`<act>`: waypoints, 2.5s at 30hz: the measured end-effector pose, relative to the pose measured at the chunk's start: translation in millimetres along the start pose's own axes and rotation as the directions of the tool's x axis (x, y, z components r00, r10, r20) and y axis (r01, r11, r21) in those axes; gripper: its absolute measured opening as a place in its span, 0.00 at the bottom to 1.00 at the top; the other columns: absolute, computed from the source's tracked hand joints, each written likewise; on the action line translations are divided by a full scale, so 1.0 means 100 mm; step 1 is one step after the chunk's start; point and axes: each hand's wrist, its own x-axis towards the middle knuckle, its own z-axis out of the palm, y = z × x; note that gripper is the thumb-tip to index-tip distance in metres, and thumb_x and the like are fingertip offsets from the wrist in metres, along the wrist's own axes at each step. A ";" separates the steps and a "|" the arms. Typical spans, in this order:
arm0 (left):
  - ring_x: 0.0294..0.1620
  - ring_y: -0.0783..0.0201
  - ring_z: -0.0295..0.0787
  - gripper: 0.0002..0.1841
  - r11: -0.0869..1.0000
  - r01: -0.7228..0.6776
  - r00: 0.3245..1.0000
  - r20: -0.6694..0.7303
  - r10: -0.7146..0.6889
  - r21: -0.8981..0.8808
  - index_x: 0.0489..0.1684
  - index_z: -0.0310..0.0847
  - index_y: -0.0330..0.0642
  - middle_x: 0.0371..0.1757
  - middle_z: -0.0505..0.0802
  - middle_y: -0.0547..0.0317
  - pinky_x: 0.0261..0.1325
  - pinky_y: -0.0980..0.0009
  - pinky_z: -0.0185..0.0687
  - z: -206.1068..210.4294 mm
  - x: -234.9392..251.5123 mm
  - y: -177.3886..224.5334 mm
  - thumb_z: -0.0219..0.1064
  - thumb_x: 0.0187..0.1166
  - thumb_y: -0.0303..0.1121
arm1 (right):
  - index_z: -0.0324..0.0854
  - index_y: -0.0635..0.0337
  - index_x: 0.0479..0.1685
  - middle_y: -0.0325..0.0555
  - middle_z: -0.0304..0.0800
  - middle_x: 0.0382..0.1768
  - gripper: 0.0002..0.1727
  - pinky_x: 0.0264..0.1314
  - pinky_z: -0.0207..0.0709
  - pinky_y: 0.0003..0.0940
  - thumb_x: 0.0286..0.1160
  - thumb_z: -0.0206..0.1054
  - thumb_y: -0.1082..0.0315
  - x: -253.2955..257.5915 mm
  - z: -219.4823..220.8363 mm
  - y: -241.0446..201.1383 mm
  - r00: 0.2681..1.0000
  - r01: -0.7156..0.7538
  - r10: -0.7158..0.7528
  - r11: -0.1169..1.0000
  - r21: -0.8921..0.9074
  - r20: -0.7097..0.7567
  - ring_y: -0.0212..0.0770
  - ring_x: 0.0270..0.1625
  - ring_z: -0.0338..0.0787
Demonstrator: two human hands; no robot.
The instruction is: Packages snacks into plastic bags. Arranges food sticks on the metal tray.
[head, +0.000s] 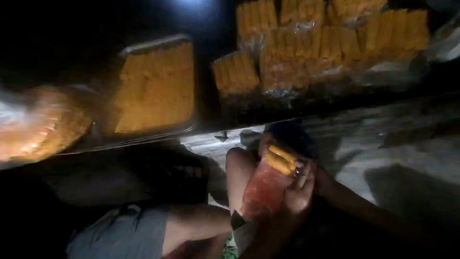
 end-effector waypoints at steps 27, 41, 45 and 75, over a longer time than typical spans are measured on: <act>0.47 0.69 0.90 0.21 0.229 0.791 0.504 0.392 -0.769 -0.567 0.71 0.76 0.33 0.51 0.91 0.53 0.50 0.68 0.89 -0.81 0.08 -0.73 0.53 0.92 0.41 | 0.69 0.68 0.79 0.49 0.84 0.68 0.23 0.70 0.82 0.33 0.88 0.54 0.69 0.25 -0.04 0.43 0.956 -0.063 -0.008 0.971 0.232 0.292 0.35 0.67 0.86; 0.63 0.67 0.85 0.25 0.390 0.818 0.565 0.465 -0.682 -0.423 0.76 0.75 0.37 0.66 0.88 0.50 0.68 0.65 0.82 -0.78 0.08 -0.81 0.66 0.84 0.40 | 0.65 0.65 0.81 0.48 0.87 0.60 0.23 0.56 0.88 0.34 0.89 0.53 0.72 0.08 -0.08 0.28 0.949 -0.305 0.276 0.926 0.222 0.152 0.36 0.55 0.91; 0.59 0.69 0.88 0.23 0.371 0.788 0.596 0.461 -0.657 -0.491 0.74 0.76 0.37 0.62 0.90 0.53 0.64 0.67 0.85 -0.75 0.15 -0.83 0.68 0.83 0.36 | 0.64 0.65 0.82 0.48 0.85 0.60 0.24 0.53 0.88 0.31 0.88 0.56 0.71 0.10 -0.09 0.29 0.966 -0.244 0.233 0.964 0.109 0.110 0.34 0.53 0.90; 0.47 0.69 0.88 0.20 0.277 0.868 0.482 0.571 -0.664 -0.412 0.69 0.78 0.37 0.51 0.91 0.55 0.51 0.70 0.86 -0.73 0.35 -1.08 0.70 0.81 0.33 | 0.77 0.68 0.73 0.56 0.90 0.60 0.29 0.70 0.82 0.43 0.75 0.74 0.61 0.19 -0.40 0.39 0.986 0.023 0.058 0.875 -0.483 0.153 0.44 0.62 0.89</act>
